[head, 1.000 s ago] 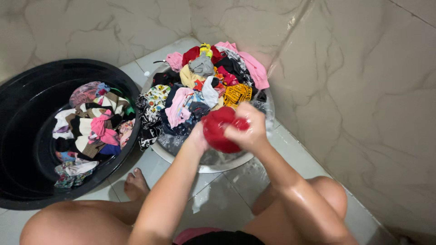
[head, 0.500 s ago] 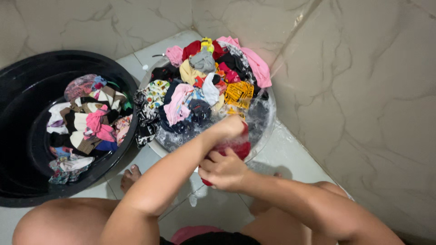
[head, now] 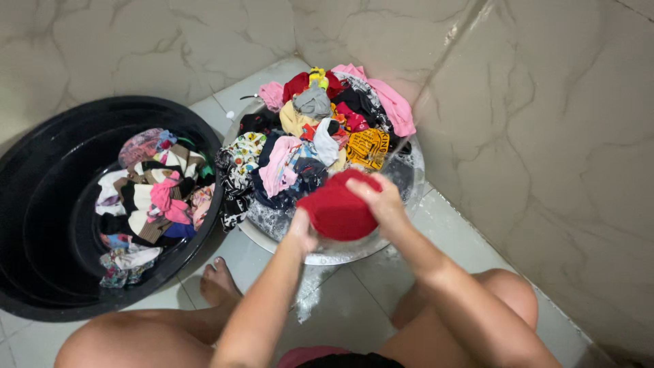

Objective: The person washes clothes by hand in a basin, scrubbing different items and transferring them to a second tub.

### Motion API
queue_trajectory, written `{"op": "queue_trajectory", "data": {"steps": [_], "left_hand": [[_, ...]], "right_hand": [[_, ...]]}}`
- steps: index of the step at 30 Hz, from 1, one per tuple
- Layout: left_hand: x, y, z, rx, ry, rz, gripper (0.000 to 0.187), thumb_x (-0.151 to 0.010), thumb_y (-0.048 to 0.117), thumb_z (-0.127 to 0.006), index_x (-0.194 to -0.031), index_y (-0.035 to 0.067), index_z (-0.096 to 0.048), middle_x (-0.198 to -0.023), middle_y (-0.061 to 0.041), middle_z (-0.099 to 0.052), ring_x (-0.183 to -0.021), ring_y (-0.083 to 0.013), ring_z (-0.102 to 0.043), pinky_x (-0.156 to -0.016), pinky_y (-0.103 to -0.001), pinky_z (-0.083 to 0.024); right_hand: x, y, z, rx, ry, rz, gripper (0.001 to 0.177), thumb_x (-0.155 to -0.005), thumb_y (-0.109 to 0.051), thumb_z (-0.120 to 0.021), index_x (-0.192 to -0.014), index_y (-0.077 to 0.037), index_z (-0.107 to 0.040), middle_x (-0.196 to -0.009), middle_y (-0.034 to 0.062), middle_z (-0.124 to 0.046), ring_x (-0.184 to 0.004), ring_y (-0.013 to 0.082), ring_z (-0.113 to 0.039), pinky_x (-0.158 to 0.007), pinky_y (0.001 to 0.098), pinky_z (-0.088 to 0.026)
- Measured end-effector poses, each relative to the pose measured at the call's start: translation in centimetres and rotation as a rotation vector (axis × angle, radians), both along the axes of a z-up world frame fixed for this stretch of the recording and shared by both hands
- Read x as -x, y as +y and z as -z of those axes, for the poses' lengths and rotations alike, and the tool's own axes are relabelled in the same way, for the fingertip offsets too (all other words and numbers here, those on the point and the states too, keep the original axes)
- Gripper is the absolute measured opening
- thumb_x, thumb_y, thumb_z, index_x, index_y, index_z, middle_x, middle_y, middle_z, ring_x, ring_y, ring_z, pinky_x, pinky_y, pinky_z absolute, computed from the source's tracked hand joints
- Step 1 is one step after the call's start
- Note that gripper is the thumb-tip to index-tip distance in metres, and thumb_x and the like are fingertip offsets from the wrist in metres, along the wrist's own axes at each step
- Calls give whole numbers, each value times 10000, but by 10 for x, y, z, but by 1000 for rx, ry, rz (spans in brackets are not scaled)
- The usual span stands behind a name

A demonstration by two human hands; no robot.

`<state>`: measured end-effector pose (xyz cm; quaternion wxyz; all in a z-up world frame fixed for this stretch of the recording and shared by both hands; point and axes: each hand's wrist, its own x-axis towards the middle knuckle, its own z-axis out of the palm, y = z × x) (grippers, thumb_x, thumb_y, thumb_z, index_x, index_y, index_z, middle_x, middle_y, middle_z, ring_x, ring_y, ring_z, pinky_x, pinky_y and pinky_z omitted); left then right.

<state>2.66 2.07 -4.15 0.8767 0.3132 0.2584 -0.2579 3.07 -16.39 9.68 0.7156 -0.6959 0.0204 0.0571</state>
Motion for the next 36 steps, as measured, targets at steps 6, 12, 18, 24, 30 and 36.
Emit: {"op": "queue_trajectory", "data": {"steps": [6, 12, 18, 24, 30, 36], "left_hand": [[46, 8, -70, 527, -254, -580, 588, -915, 484, -517, -1402, 161, -579, -1442, -90, -617, -1329, -344, -565, -1058, -631, -477], [13, 106, -118, 1035, -518, -1003, 772, -973, 509, -529, -1515, -22, -392, -1553, -240, -392, -1323, -476, -486, -942, -498, -547], [-6, 137, -127, 208, -651, -650, 690, -938, 363, -706, -1522, 265, -353, -1614, -69, -447, -1391, -324, -524, -1078, -408, -526], [-49, 126, 14, -787, -269, -251, 502, -860, 266, -751, -1316, 79, -657, -1336, -160, -688, -1178, -247, -628, -966, -404, -491], [-49, 101, 63, -1531, -275, 15, 631, -740, 316, -853, -1238, -16, -654, -1361, -190, -578, -1213, -348, -574, -1042, -422, -456], [24, 30, 13, -1855, -323, 356, 666, -831, 385, -736, -1340, 0, -549, -1355, -199, -573, -1338, -356, -489, -1135, -487, -401]], "right_hand": [[-27, -41, -9, -348, 312, -79, 539, -882, -517, -611, -1291, -171, -558, -1138, 33, -633, -980, 211, -624, -751, 448, -564], [-32, -56, 21, -131, 353, -79, 437, -948, -445, -611, -1253, -134, -574, -1132, 43, -656, -987, 193, -681, -805, 437, -573], [-42, -51, 74, 154, 356, -210, 295, -937, -273, -633, -1205, -153, -658, -1079, -8, -727, -944, 142, -687, -778, 383, -549], [-52, -51, 143, 270, 406, -240, 237, -941, -188, -594, -1141, -141, -711, -1045, 6, -735, -896, 159, -687, -733, 376, -543], [-64, -79, 212, 187, 515, -101, 201, -937, -198, -641, -1083, -97, -736, -964, 49, -748, -849, 179, -698, -711, 353, -562], [-76, -124, 268, 146, 475, 272, 314, -1023, -307, -653, -1130, -18, -711, -900, 107, -658, -796, 267, -542, -629, 417, -421]]}}
